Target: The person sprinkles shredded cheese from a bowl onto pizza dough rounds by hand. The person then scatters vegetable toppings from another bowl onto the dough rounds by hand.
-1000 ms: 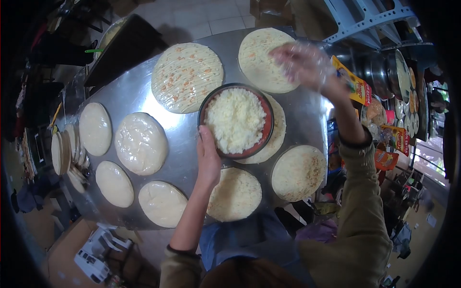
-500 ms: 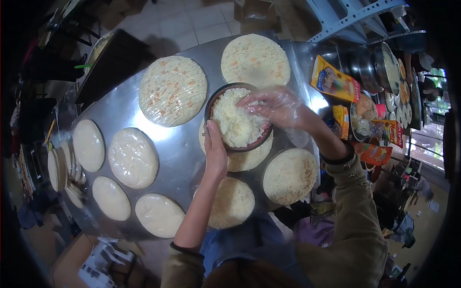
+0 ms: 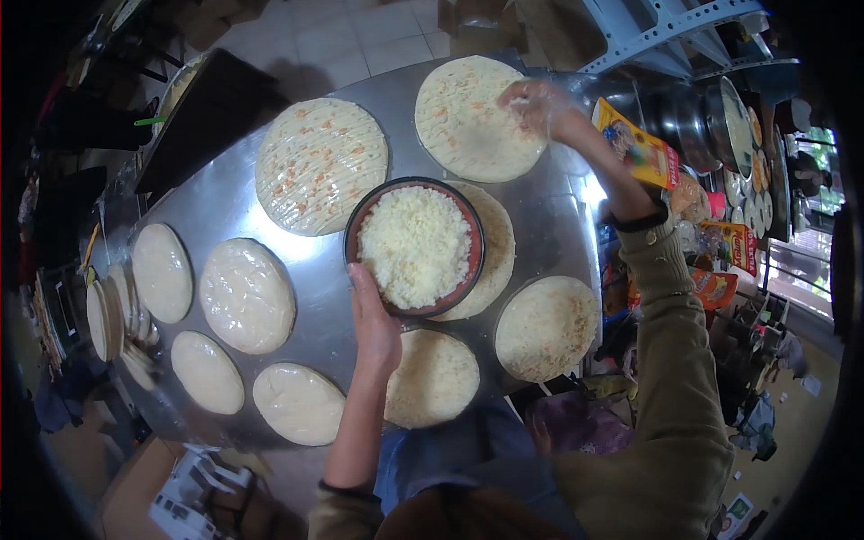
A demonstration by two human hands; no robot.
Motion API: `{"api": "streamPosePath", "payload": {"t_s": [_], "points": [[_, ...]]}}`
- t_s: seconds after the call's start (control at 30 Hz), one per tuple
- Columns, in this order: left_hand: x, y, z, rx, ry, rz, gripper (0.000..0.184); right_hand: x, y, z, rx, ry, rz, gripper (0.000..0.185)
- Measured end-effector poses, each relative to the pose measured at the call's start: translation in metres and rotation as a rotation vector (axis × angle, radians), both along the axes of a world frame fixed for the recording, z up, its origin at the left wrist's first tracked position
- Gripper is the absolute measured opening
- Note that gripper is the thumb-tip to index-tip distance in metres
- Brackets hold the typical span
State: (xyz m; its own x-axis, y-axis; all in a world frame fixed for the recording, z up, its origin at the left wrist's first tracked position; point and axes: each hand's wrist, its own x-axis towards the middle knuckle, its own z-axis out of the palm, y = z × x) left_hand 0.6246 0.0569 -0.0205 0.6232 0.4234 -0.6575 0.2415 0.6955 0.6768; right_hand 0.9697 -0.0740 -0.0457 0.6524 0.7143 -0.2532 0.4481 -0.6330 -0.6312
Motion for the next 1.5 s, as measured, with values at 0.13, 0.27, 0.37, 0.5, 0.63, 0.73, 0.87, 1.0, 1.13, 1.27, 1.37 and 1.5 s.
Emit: {"api": "streamPosePath", "payload": {"t_s": [0.13,0.27,0.37,0.5,0.63,0.73,0.87,1.0,1.13,1.27,1.37,1.5], "points": [[-0.011,0.004,0.01,-0.023,-0.048,-0.007,0.073,0.032,-0.007,0.008,-0.334,-0.442,0.088,0.015],[-0.019,0.004,0.014,-0.018,-0.057,0.009,0.071,0.052,-0.012,0.007,-0.244,-0.211,-0.056,0.017],[-0.024,0.004,0.018,-0.007,-0.041,0.005,0.071,0.063,-0.002,0.001,-0.208,-0.278,0.056,0.02],[-0.029,0.005,0.019,0.013,-0.027,-0.009,0.072,0.062,0.037,0.0,-0.146,-0.374,0.132,0.021],[-0.034,0.004,0.017,0.006,-0.024,0.007,0.072,0.051,0.067,-0.002,-0.124,-0.562,0.267,0.019],[-0.038,0.005,0.015,-0.008,-0.011,0.014,0.072,0.032,0.084,0.008,-0.177,-0.477,0.306,0.014],[-0.042,0.006,0.014,-0.012,0.003,0.022,0.072,0.027,0.091,-0.007,-0.153,-0.418,0.316,0.014],[-0.045,0.005,0.013,-0.005,0.0,0.029,0.072,-0.012,0.08,-0.005,-0.14,-0.392,0.418,0.018],[-0.047,0.005,0.012,-0.004,-0.012,0.033,0.072,-0.043,0.069,-0.013,-0.114,-0.38,0.484,0.023],[-0.047,0.004,0.012,0.008,-0.016,0.024,0.071,-0.068,0.054,-0.001,-0.153,-0.295,0.439,0.028],[-0.048,0.001,0.01,0.01,-0.018,0.027,0.07,-0.074,0.054,0.021,-0.173,-0.228,0.347,0.026],[-0.049,0.0,0.012,0.009,0.017,0.008,0.07,-0.053,0.048,0.013,-0.228,-0.114,0.378,0.021]]}}
